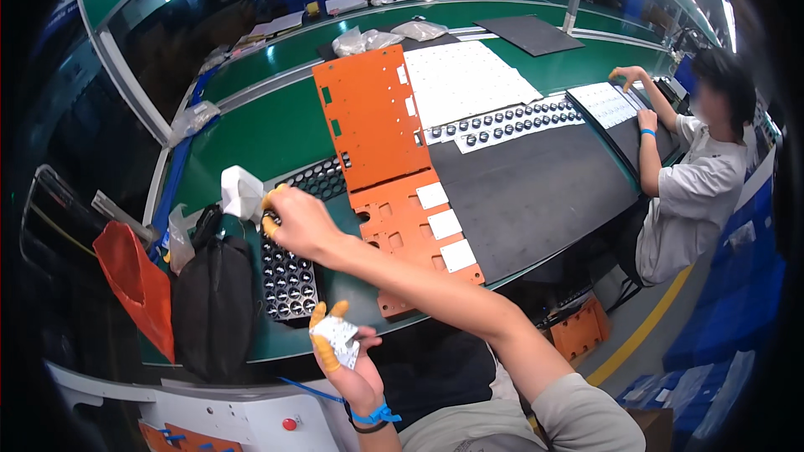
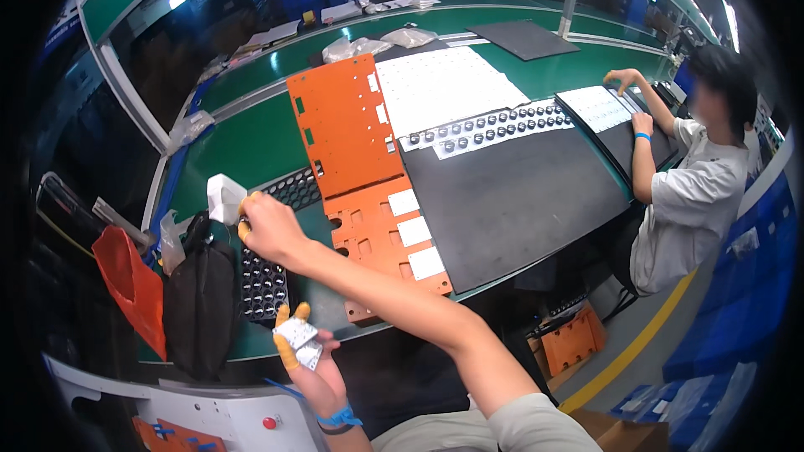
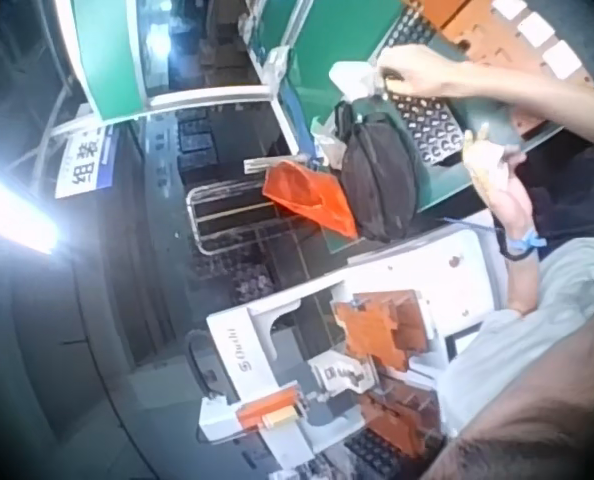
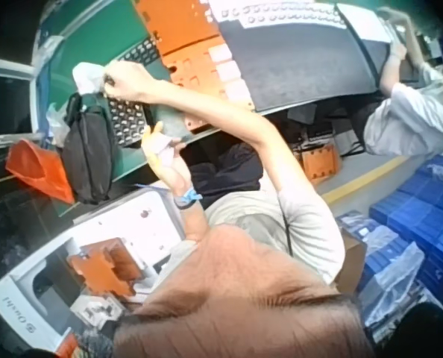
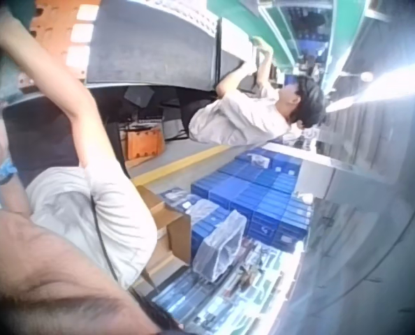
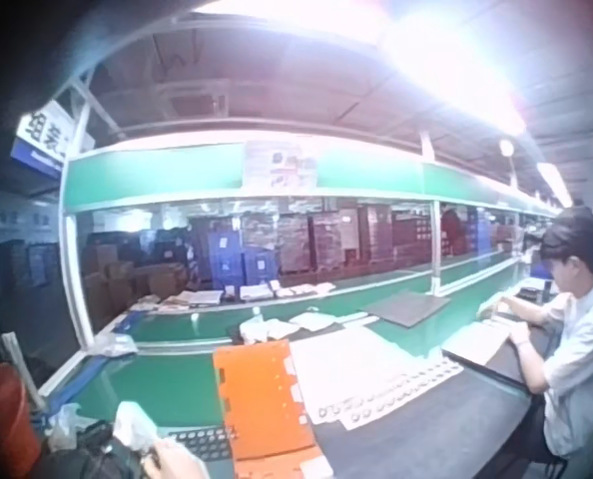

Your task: The person places small cylindrical components into slots on an orange fixture, then wipes the fixture surface with a cloth. They handle the components one at a time, arranging them in a tray and positioning them on the fixture before moving the fixture to a machine.

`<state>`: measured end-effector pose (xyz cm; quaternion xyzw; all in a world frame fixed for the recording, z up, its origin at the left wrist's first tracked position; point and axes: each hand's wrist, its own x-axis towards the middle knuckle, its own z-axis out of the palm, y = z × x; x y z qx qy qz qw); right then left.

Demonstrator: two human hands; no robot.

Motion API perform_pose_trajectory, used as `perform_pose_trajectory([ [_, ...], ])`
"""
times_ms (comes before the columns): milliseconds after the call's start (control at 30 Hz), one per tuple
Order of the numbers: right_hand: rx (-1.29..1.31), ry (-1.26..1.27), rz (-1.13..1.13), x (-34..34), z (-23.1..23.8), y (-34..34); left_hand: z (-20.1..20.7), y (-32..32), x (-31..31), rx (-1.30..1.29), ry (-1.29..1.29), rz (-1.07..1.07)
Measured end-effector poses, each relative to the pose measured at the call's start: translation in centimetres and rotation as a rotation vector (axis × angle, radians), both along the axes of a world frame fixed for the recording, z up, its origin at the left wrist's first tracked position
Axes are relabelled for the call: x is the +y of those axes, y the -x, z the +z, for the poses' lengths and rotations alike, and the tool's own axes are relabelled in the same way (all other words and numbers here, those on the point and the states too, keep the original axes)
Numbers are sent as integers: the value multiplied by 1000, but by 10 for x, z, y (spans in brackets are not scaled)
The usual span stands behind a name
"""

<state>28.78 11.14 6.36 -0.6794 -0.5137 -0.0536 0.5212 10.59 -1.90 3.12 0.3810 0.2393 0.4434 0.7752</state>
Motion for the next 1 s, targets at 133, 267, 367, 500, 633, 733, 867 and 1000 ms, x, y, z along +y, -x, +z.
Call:
perform_pose_trajectory([
  [133,254,-120,110,-75,27,1,6,-13,11,-56,20,-100],
  [267,280,-158,173,-151,41,-1,14,-26,17,-141,51,-238],
  [367,193,-142,233,-185,46,8,17,-32,15,-140,-30,-287],
  [500,83,-81,292,-202,43,6,13,-38,9,-144,6,-293],
  [633,95,8,306,-219,40,3,9,-36,6,-247,97,-408],
  [733,95,31,299,-223,33,4,8,-41,1,-179,71,-371],
  [867,114,65,311,-228,30,6,16,-43,-1,-200,-84,-338],
  [1000,159,110,320,-234,32,10,6,-37,3,-136,-293,-317],
])
